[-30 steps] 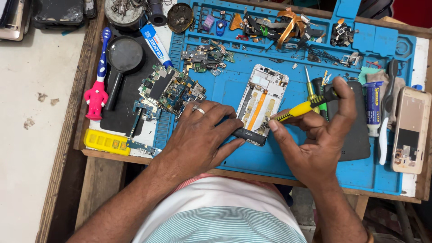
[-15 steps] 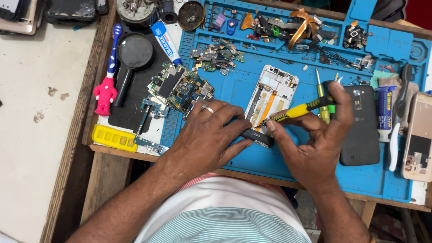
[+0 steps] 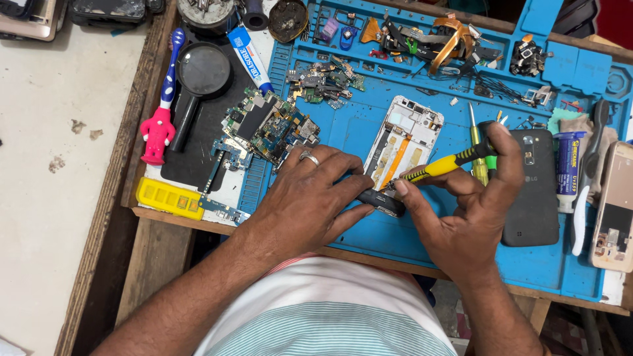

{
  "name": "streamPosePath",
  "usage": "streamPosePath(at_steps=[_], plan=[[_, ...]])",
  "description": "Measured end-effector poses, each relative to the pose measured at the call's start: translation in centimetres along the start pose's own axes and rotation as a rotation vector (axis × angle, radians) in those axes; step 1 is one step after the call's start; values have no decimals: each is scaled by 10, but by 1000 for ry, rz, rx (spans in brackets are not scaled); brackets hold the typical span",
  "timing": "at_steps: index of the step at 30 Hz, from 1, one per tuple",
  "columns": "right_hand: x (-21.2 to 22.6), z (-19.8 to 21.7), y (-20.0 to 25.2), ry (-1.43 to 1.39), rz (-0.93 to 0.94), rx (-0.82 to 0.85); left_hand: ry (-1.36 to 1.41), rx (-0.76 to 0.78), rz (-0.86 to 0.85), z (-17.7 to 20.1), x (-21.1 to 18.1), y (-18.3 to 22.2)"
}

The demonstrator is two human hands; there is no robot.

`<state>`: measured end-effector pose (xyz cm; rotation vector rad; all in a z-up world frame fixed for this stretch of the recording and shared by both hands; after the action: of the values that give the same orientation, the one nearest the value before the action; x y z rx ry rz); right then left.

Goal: The person uses a screwdriver to remove screws from a disassembled smartphone lying on a blue work mat. They repeatedly loosen and tighten screws around the phone's internal frame while handling the device with both hands.

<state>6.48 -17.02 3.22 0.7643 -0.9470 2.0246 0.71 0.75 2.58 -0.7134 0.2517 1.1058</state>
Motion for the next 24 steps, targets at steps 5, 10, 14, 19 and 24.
streamPosePath(at_steps=[5, 10, 14, 19, 24], plan=[[10, -3, 0, 20, 68, 18, -1, 8, 6, -1, 0, 0], [22, -5, -7, 135, 169, -21, -5, 27, 16, -2, 1, -1], [29, -6, -9, 138, 212, -55, 0, -1, 3, 1, 0, 1], [24, -6, -9, -8, 113, 55, 35, -6, 33, 5, 1, 2], [18, -9, -5, -78, 94, 90, -47, -55, 42, 10, -3, 7]])
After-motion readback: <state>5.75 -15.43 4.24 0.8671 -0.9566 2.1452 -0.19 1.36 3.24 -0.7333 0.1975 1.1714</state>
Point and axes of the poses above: each hand's wrist, its own y-axis away from the middle knuckle, its own z-axis out of the back of the hand, x = y × z, the point moved 7 cm from there along -y, towards the middle knuckle, and after that the axes turned 4 degrees about -z, right-handed, at the moved point
